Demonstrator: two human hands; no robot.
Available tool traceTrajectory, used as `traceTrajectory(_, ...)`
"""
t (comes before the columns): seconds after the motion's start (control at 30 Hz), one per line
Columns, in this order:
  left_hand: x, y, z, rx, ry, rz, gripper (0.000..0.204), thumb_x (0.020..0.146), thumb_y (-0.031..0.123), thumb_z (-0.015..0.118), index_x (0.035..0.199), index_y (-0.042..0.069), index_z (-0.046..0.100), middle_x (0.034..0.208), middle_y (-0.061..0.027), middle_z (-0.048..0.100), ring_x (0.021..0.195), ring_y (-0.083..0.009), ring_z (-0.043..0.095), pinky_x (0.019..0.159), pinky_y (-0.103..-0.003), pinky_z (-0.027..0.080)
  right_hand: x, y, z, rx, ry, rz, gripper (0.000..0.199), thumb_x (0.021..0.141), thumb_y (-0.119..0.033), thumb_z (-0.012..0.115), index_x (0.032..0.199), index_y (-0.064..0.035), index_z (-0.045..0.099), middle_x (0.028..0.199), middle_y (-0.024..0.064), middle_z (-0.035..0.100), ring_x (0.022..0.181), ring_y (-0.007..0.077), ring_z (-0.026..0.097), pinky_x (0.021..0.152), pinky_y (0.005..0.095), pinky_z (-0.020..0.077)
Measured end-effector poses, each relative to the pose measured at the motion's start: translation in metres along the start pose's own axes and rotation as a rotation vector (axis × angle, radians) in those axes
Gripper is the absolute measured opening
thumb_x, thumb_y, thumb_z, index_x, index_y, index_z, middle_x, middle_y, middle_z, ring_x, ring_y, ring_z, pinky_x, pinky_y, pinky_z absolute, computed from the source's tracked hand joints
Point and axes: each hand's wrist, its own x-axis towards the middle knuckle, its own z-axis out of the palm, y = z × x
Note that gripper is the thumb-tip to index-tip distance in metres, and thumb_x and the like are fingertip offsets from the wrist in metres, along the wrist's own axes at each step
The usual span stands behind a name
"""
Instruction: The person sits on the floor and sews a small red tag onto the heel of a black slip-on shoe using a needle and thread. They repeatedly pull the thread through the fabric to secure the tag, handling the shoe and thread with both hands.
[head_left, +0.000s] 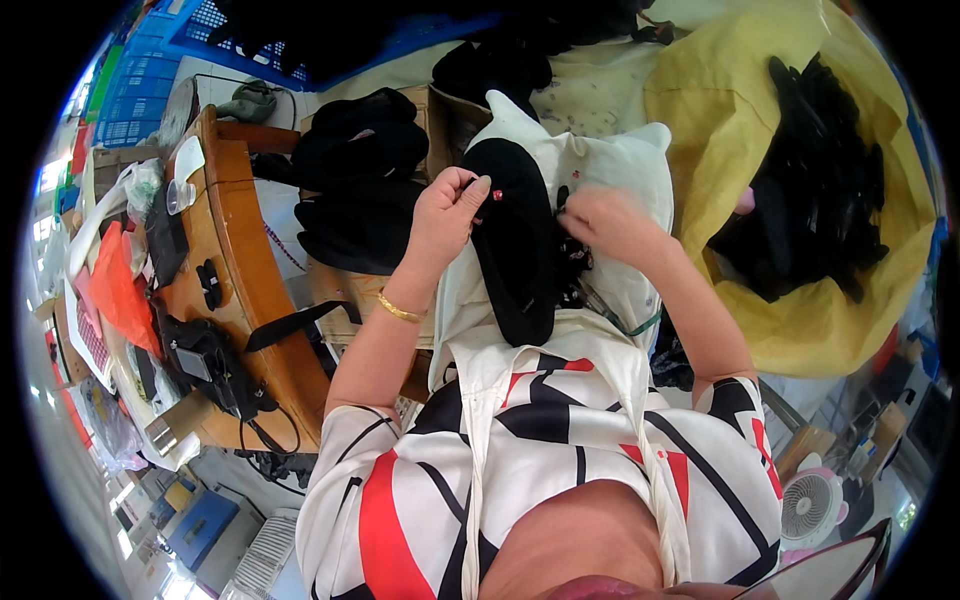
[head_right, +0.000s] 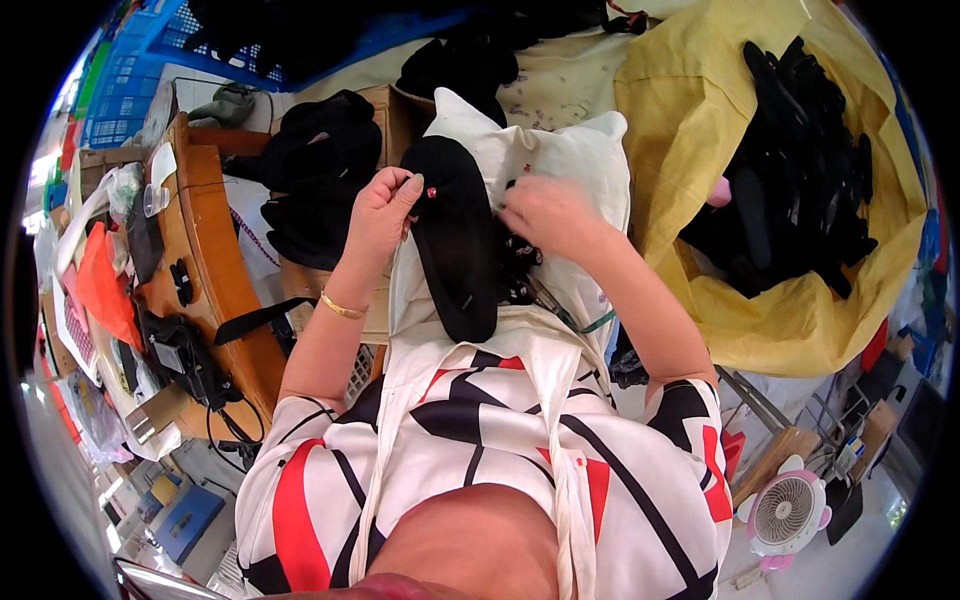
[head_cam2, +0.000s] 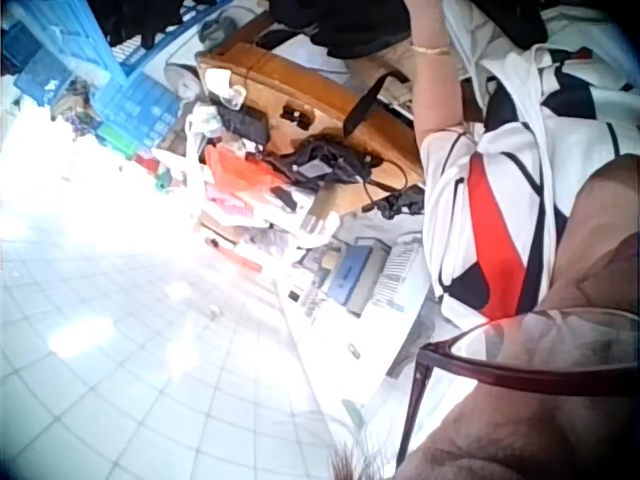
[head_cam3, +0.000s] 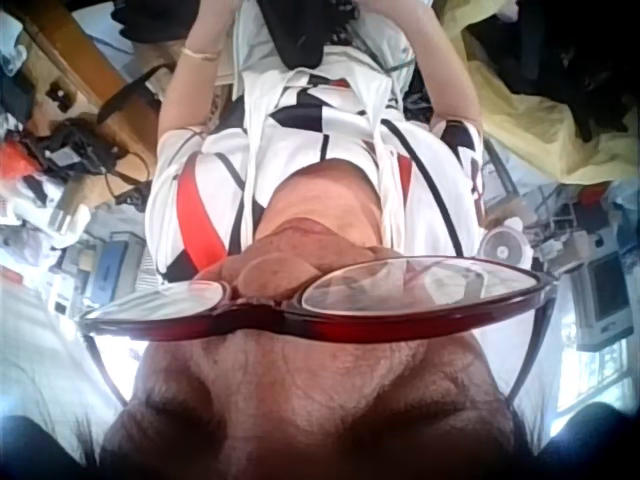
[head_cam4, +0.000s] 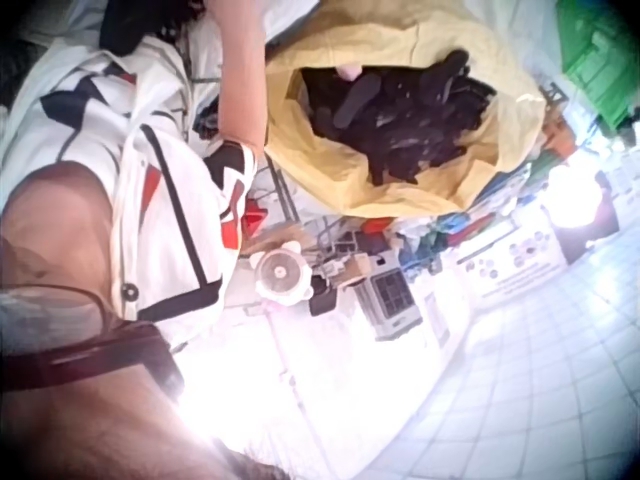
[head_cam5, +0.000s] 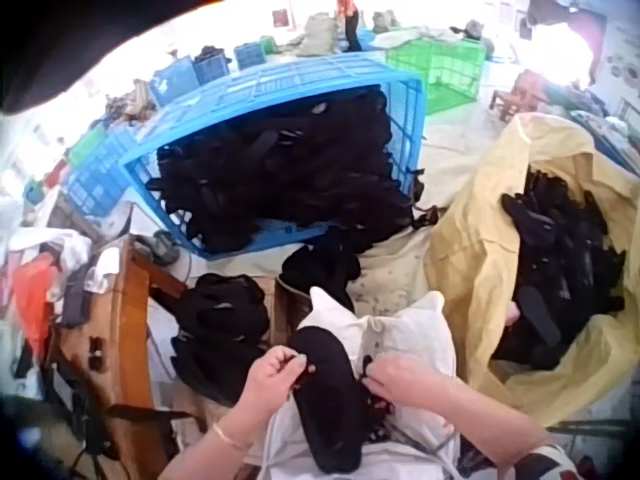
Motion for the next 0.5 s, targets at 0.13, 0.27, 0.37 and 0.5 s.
traceTrajectory(0.13,0.004,-0.009,0.003,-0.019,0.024,0.016,0.022,0.096,0.026,0.064,0.089,0.005,0.060,0.073,0.0050,0.055,0.062,-0.0023,0.046,0.056,-0.020,0.042,0.030,-0.015,-0.011,0.347,0.491,0.259,0.030,0.098,-0.026,0.055,0.078,-0.0032,0.058,0.077,0.0081,0.061,0.076,0.0259,0.062,0.072,0.0375,0.0509)
traceTrajectory(0.27,0.008,-0.011,0.005,0.048,0.022,0.035,0.020,0.096,0.025,0.063,0.090,0.007,0.059,0.075,0.0063,0.055,0.064,-0.0013,0.046,0.056,-0.018,0.039,0.056,-0.054,-0.002,1.704,0.685,0.426,0.034,0.104,-0.030,0.046,0.082,-0.0066,0.056,0.074,0.0023,0.056,0.072,0.0194,0.059,0.075,0.0378,0.0512)
traceTrajectory(0.37,0.006,-0.007,0.003,0.064,0.039,0.053,0.020,0.095,0.023,0.065,0.088,0.005,0.060,0.073,0.0044,0.056,0.064,-0.0027,0.048,0.056,-0.020,0.042,0.048,-0.053,0.010,2.262,0.580,0.445,0.033,0.104,-0.031,0.044,0.078,-0.0109,0.048,0.066,0.0008,0.048,0.063,0.0168,0.047,0.075,0.0367,0.0468)
traceTrajectory(0.5,0.005,-0.017,0.001,0.122,0.118,0.169,0.019,0.093,0.019,0.067,0.085,0.003,0.060,0.070,0.0035,0.055,0.064,-0.0037,0.047,0.057,-0.021,0.042,0.030,-0.060,0.011,2.319,0.587,0.562,0.035,0.103,-0.027,0.043,0.071,-0.0129,0.041,0.061,-0.0011,0.036,0.057,0.0151,0.034,0.067,0.0329,0.0372)
